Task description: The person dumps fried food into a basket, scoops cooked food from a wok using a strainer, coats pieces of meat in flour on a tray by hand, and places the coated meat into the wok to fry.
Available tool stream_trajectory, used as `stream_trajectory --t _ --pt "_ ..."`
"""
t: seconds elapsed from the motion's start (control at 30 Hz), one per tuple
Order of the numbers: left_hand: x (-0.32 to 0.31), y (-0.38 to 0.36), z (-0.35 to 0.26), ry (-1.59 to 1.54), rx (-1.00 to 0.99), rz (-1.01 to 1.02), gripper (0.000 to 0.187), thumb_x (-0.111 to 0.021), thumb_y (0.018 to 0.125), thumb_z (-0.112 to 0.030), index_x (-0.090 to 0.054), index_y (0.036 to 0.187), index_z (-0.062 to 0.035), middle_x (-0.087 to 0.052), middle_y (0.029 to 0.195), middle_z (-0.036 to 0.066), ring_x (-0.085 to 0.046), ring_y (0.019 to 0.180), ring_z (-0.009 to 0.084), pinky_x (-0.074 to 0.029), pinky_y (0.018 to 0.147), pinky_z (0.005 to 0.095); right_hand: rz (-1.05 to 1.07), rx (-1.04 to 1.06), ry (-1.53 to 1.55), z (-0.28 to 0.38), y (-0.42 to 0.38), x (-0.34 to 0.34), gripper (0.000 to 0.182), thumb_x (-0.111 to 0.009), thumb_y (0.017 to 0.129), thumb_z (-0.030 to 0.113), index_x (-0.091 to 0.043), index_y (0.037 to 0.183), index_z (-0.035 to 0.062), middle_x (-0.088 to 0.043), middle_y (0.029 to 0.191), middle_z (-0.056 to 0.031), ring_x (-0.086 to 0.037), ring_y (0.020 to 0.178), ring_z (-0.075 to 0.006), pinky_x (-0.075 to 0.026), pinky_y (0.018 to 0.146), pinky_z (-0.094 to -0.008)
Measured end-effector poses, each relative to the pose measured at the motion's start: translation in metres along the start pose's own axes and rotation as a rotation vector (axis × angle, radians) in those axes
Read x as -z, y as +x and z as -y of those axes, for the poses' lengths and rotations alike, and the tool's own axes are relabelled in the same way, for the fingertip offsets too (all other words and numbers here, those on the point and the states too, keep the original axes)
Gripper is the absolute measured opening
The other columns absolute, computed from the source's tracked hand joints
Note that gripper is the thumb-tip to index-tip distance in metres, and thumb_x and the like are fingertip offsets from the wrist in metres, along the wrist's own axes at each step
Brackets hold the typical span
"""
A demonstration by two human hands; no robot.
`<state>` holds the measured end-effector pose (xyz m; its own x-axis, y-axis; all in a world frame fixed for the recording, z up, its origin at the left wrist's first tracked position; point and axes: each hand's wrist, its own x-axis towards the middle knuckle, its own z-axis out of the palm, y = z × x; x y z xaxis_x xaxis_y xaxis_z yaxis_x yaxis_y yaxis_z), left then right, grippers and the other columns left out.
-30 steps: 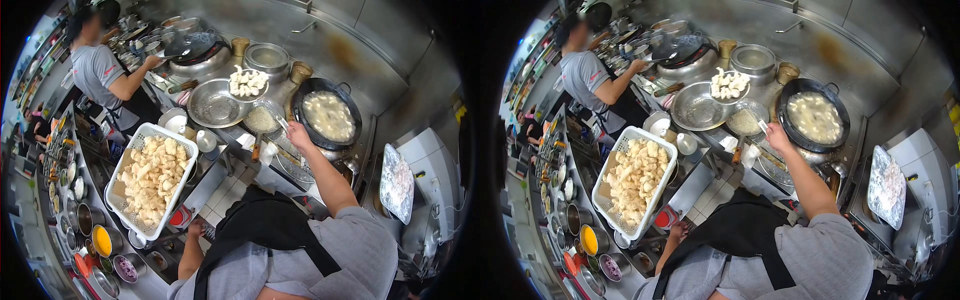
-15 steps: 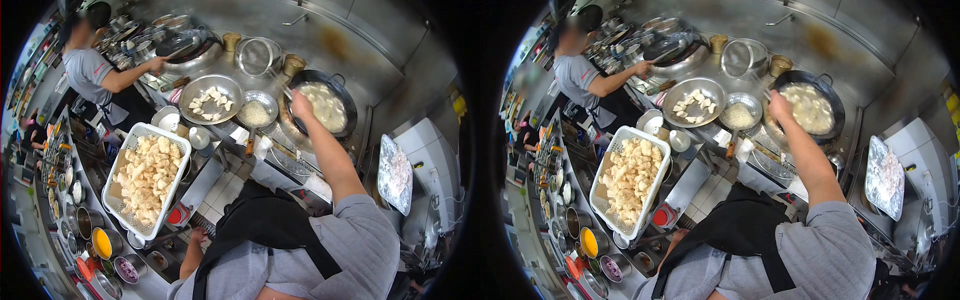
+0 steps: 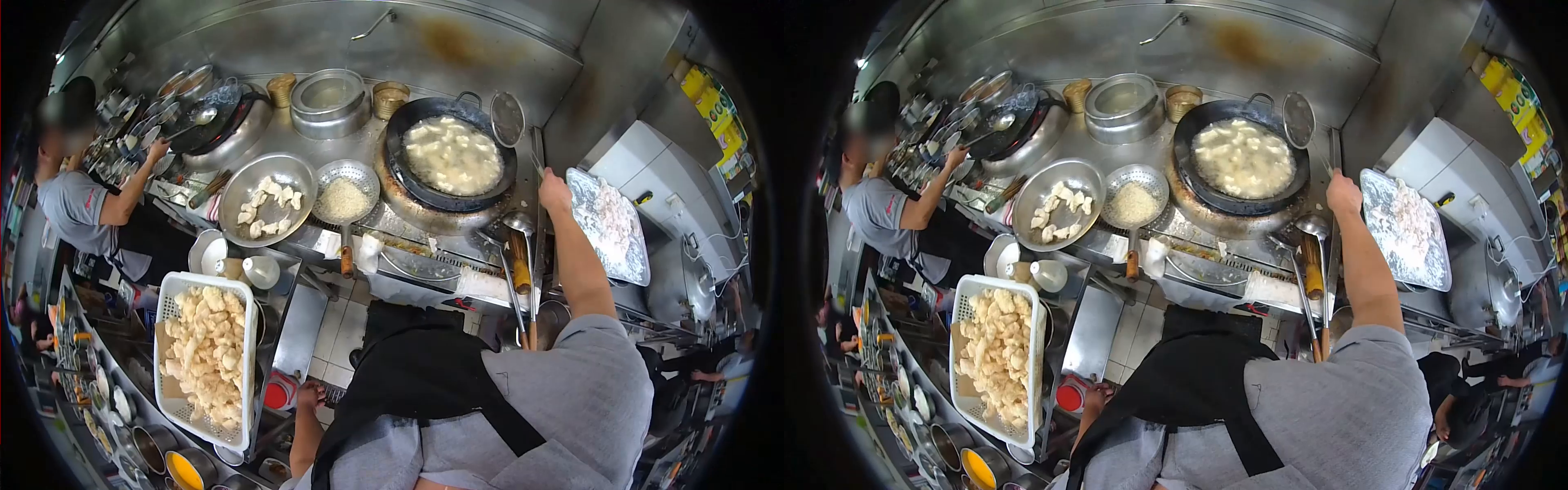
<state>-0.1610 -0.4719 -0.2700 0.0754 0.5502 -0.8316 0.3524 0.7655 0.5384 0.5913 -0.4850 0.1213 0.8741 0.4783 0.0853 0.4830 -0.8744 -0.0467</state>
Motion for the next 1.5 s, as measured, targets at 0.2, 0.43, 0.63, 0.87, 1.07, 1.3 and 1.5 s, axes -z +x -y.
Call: stream_trajectory --t 0.2,0.43,0.63,0.87,1.07,1.3,1.5 --pt "-0.019 -0.018 -0.035 0.006 0.01 -0.007 0.023 -0.047 0.086 -0.009 -0.057 0.106 -0.0122 -0.062 0.085 0.002 -0.056 0.063 0.0147 -0.046 0.053 0.0315 0.075 0.301 0.005 -0.087 0.052 -0.059 0.027 -0.047 0.085 0.01 -0.055 0.11 0.0049 -0.064 0.095 -0.0236 -0.063 0.09 -0.0382 -0.049 0.074 -0.0477" --pt "-0.026 -0.02 -0.018 -0.037 -0.004 -0.008 0.024 -0.043 0.087 -0.009 -0.058 0.105 -0.0115 -0.063 0.086 0.003 -0.057 0.065 0.0148 -0.049 0.053 0.0337 0.664 -0.045 0.689 -0.045 0.042 -0.038 0.012 -0.05 0.087 0.013 -0.059 0.088 0.0044 -0.045 0.053 -0.0049 -0.036 0.035 -0.0117 -0.022 0.032 -0.0289" --pt "-0.029 -0.048 -0.014 0.14 -0.062 -0.013 0.024 -0.042 0.088 -0.01 -0.057 0.106 -0.0129 -0.063 0.089 0.004 -0.06 0.068 0.0161 -0.048 0.053 0.0337 0.728 -0.014 0.827 0.029 0.065 -0.102 0.013 -0.046 0.089 0.014 -0.056 0.087 0.0064 -0.044 0.053 -0.0036 -0.034 0.035 -0.0118 -0.021 0.031 -0.0299" --pt "-0.032 -0.053 -0.037 0.293 -0.109 -0.007 0.023 -0.044 0.088 -0.01 -0.057 0.106 -0.0126 -0.063 0.087 0.003 -0.06 0.067 0.0163 -0.047 0.055 0.0342 0.658 -0.091 1.09 0.05 0.058 -0.128 0.013 -0.043 0.092 0.015 -0.054 0.088 0.0086 -0.045 0.056 -0.0014 -0.035 0.038 -0.0108 -0.022 0.032 -0.0288" --pt "-0.03 -0.019 -0.046 0.232 -0.155 0.034 0.032 -0.042 0.084 -0.004 -0.058 0.111 -0.0106 -0.064 0.089 0.003 -0.06 0.065 0.0151 -0.047 0.053 0.0331 0.539 -0.078 1.325 0.065 0.024 -0.146 0.012 -0.043 0.094 0.014 -0.054 0.093 0.0091 -0.049 0.06 -0.0044 -0.038 0.04 -0.0127 -0.025 0.033 -0.0297" --pt "-0.022 0.002 -0.056 0.108 -0.066 0.082 0.036 -0.042 0.083 -0.003 -0.057 0.114 -0.0112 -0.067 0.106 0.007 -0.062 0.067 0.0161 -0.05 0.054 0.0398 0.514 -0.161 1.477 0.08 -0.037 -0.133 0.01 -0.044 0.095 0.014 -0.05 0.089 0.0124 -0.045 0.059 0.0009 -0.034 0.04 -0.0076 -0.022 0.032 -0.0242" --pt "0.006 0.044 0.006 -0.133 -0.113 0.28 0.028 -0.044 0.086 -0.008 -0.058 0.11 -0.0118 -0.065 0.093 0.006 -0.058 0.062 0.0172 -0.046 0.05 0.0381 0.533 -0.195 1.559 0.053 -0.065 -0.127 0.011 -0.043 0.096 0.015 -0.053 0.097 0.0114 -0.045 0.059 0.0016 -0.033 0.039 -0.0071 -0.022 0.032 -0.0238"
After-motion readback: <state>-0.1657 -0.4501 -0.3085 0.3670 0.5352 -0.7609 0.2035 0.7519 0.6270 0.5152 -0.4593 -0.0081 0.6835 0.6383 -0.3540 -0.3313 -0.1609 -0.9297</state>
